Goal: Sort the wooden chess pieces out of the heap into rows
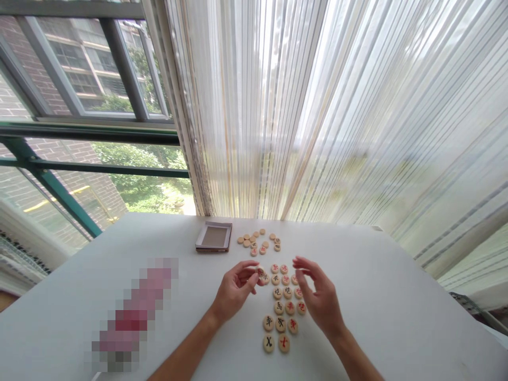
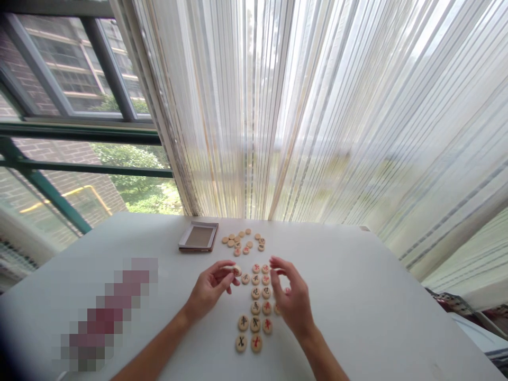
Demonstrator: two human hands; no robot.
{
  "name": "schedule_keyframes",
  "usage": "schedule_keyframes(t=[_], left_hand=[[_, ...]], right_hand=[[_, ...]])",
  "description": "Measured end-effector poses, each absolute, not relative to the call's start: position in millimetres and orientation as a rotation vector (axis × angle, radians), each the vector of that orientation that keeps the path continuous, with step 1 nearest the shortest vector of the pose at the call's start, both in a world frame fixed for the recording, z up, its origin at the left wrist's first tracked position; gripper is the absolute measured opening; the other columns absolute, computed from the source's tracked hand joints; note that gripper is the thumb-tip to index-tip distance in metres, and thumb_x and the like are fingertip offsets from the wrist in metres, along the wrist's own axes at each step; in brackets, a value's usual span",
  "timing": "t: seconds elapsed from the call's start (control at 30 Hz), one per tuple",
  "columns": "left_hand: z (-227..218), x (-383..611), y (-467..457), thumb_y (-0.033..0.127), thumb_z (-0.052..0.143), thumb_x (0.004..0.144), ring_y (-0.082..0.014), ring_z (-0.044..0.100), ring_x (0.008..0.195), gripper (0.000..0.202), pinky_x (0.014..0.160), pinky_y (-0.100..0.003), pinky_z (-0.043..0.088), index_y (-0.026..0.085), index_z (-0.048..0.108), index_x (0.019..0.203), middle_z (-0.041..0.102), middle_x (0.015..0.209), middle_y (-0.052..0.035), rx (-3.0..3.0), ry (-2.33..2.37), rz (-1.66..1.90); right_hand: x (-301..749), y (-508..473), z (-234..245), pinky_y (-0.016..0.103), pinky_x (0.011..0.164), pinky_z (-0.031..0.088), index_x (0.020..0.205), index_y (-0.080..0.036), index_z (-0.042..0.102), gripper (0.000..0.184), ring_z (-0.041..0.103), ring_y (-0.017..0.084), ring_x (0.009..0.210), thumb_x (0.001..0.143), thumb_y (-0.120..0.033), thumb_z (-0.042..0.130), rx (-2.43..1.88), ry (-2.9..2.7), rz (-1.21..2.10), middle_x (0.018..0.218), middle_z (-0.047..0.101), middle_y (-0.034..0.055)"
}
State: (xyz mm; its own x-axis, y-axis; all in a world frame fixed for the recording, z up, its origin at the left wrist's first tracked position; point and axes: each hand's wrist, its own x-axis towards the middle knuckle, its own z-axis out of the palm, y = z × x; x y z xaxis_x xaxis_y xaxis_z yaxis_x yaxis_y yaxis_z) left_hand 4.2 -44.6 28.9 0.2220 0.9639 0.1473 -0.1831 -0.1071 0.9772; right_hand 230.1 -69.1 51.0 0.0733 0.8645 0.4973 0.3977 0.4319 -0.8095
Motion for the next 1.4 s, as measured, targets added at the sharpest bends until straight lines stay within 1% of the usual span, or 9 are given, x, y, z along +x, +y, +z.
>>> schedule_keyframes(t=[0.07,0.17,0.43,0.6,0.73,0.97,1.13,1.27,1.4], left_hand=[[27.9,0.4,-38.4,0.036,0.068,0.087,-0.0205,0.072,0.080,0.041,0.059,-0.025,0.054,0.017,0.057,0.121,0.074,0.091,-0.0084,1.230,0.870,1.250],[25.7,0.2,-36.1,0.037,0.068,0.086,-0.0211,0.071,0.080,0.039,0.062,-0.027,0.056,0.015,0.062,0.117,0.074,0.092,-0.0094,1.226,0.886,1.243],[35.4,16.0,-61.0,0.036,0.066,0.089,-0.0240,0.072,0.089,0.033,0.075,-0.035,0.060,0.016,0.066,0.115,0.074,0.104,-0.0118,1.449,0.831,1.056],[41.6,16.6,-64.5,0.035,0.070,0.086,-0.0258,0.073,0.090,0.029,0.080,-0.036,0.059,0.016,0.069,0.108,0.077,0.097,-0.0105,1.518,0.835,1.012],[40.9,14.9,-64.5,0.034,0.072,0.084,-0.0261,0.074,0.088,0.027,0.083,-0.038,0.060,0.017,0.071,0.104,0.078,0.096,-0.0096,1.555,0.822,1.011],[38.1,17.1,-67.0,0.034,0.072,0.083,-0.0245,0.075,0.081,0.024,0.075,-0.035,0.061,0.018,0.070,0.100,0.079,0.088,-0.0078,1.628,0.843,1.010],[37.0,14.6,-62.8,0.035,0.070,0.085,-0.0229,0.074,0.080,0.026,0.072,-0.031,0.059,0.017,0.069,0.104,0.077,0.087,-0.0083,1.616,0.864,1.014],[36.3,12.9,-60.8,0.035,0.069,0.086,-0.0215,0.072,0.081,0.027,0.071,-0.030,0.058,0.018,0.068,0.107,0.075,0.089,-0.0081,1.604,0.872,1.037],[32.9,13.1,-59.5,0.035,0.068,0.086,-0.0211,0.069,0.083,0.028,0.069,-0.029,0.057,0.018,0.067,0.108,0.073,0.093,-0.0085,1.558,0.867,1.059]], right_hand=[[243.1,-61.3,49.9,0.039,0.083,0.057,0.116,-0.020,0.061,0.025,0.067,0.024,0.099,0.096,-0.033,0.053,-1.205,-1.373,0.480,0.110,0.068,0.0112],[250.8,-54.6,44.8,0.037,0.080,0.058,0.108,-0.019,0.063,0.023,0.068,0.023,0.091,0.095,-0.035,0.054,-1.232,-1.323,0.481,0.102,0.070,0.0096],[215.8,-75.0,51.4,0.031,0.076,0.055,0.108,-0.022,0.065,0.018,0.065,0.019,0.083,0.093,-0.028,0.057,-1.043,-1.786,0.718,0.100,0.069,0.0062],[209.6,-79.2,52.2,0.029,0.072,0.055,0.101,-0.023,0.066,0.012,0.063,0.016,0.076,0.091,-0.025,0.061,-1.012,-1.817,0.787,0.094,0.069,0.0031],[208.4,-77.9,46.7,0.027,0.070,0.056,0.094,-0.022,0.066,0.010,0.064,0.016,0.075,0.090,-0.031,0.063,-1.019,-1.727,0.932,0.089,0.069,0.0027],[202.4,-78.6,38.2,0.027,0.065,0.059,0.083,-0.020,0.065,0.022,0.069,0.017,0.070,0.088,-0.042,0.066,-1.029,-1.534,1.067,0.076,0.069,0.0016],[202.7,-79.2,40.7,0.032,0.070,0.061,0.095,-0.022,0.068,0.025,0.072,0.020,0.075,0.092,-0.045,0.059,-0.999,-1.523,1.120,0.087,0.074,0.0059],[203.7,-79.0,41.1,0.035,0.080,0.061,0.109,-0.024,0.067,0.023,0.072,0.022,0.087,0.094,-0.039,0.058,-0.970,-1.570,1.153,0.098,0.073,0.0063],[204.8,-78.9,40.5,0.036,0.086,0.059,0.113,-0.025,0.066,0.022,0.071,0.022,0.095,0.093,-0.032,0.061,-0.972,-1.601,1.121,0.106,0.072,0.0065]])
